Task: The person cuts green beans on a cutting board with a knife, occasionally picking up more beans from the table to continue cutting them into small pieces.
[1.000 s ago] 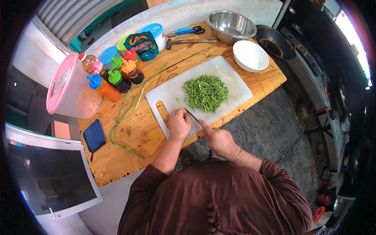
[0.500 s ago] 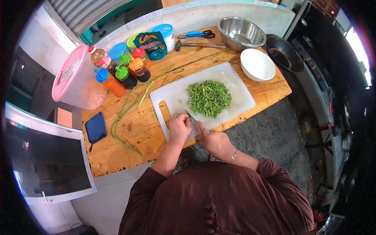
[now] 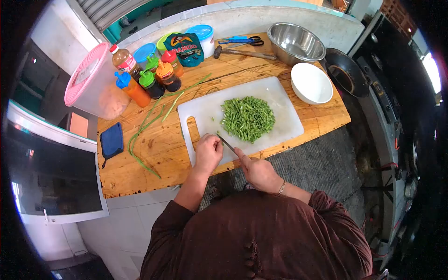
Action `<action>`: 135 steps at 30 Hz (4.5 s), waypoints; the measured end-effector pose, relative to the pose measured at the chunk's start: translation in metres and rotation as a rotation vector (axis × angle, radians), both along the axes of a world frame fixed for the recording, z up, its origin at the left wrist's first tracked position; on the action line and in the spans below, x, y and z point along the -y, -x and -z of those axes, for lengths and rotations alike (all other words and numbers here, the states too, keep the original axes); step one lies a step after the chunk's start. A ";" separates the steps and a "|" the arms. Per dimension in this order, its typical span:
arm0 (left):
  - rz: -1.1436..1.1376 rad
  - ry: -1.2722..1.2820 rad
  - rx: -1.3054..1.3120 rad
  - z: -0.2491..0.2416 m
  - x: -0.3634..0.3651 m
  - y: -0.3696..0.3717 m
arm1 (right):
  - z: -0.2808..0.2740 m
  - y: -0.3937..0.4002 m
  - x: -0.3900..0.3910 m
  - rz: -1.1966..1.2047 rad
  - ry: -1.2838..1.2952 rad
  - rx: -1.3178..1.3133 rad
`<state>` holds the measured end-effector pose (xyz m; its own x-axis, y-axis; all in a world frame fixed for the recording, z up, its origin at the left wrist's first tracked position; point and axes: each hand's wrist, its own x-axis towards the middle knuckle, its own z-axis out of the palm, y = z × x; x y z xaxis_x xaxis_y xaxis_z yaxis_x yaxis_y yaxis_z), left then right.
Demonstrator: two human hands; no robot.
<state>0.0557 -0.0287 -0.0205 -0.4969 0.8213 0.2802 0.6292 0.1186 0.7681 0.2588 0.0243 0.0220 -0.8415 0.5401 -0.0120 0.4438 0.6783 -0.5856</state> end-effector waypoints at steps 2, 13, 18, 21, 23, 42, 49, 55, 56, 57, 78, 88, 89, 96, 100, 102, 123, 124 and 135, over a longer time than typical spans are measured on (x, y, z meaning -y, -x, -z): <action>-0.011 -0.019 -0.009 0.000 0.000 -0.001 | 0.000 0.004 -0.003 -0.026 -0.012 0.026; -0.087 -0.008 -0.176 -0.003 -0.001 -0.010 | -0.001 0.006 -0.020 -0.120 -0.040 0.036; -0.050 0.026 -0.071 -0.007 0.003 -0.010 | 0.000 -0.025 -0.018 -0.103 -0.019 0.044; -0.023 0.031 -0.067 -0.006 0.004 -0.006 | -0.002 -0.020 -0.024 -0.075 0.032 -0.034; -0.013 0.042 -0.087 -0.005 0.004 -0.004 | 0.006 -0.014 -0.030 -0.021 0.027 -0.057; 0.079 0.013 -0.183 -0.014 0.002 -0.009 | 0.018 0.015 -0.027 -0.122 -0.041 -0.071; -0.199 -0.037 -0.304 0.002 -0.009 -0.006 | -0.017 -0.035 -0.023 -0.140 0.032 0.146; -0.131 0.087 -0.236 -0.011 -0.041 0.003 | -0.011 -0.037 -0.022 -0.114 0.070 -0.003; -0.072 0.079 -0.180 -0.014 -0.045 0.003 | -0.008 -0.037 -0.018 -0.113 0.057 -0.046; -0.015 0.069 -0.123 -0.020 -0.048 0.002 | -0.006 -0.037 -0.017 -0.113 0.043 -0.087; -0.396 0.147 -0.623 0.000 -0.007 0.169 | -0.018 0.035 -0.001 0.056 -0.010 -0.086; -0.245 0.249 -0.054 -0.032 0.014 0.193 | -0.027 0.055 0.024 0.256 0.055 -0.181; -0.213 0.244 0.098 -0.041 0.020 0.189 | -0.025 0.054 0.025 0.268 0.037 -0.197; 0.156 0.118 0.920 -0.060 0.040 0.156 | -0.022 0.061 0.038 0.362 0.067 -0.275; 0.151 0.155 1.021 -0.051 0.039 0.126 | -0.020 0.063 0.045 0.390 0.050 -0.283; 0.141 0.183 0.706 -0.041 0.040 0.109 | -0.020 0.061 0.046 0.426 0.052 -0.254; 0.120 0.398 0.207 -0.040 0.021 0.069 | -0.014 0.027 0.029 0.390 0.118 -0.272; 0.112 0.325 0.343 -0.033 0.021 0.071 | -0.012 0.027 0.027 0.385 0.118 -0.270; -0.050 0.365 0.255 -0.037 0.022 0.054 | -0.025 0.036 0.016 0.265 0.129 -0.239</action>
<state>0.0013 -0.0505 0.0164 -0.5537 0.8172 -0.1603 0.4118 0.4360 0.8002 0.2232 0.0087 0.0471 -0.6597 0.7466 0.0862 0.4344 0.4723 -0.7670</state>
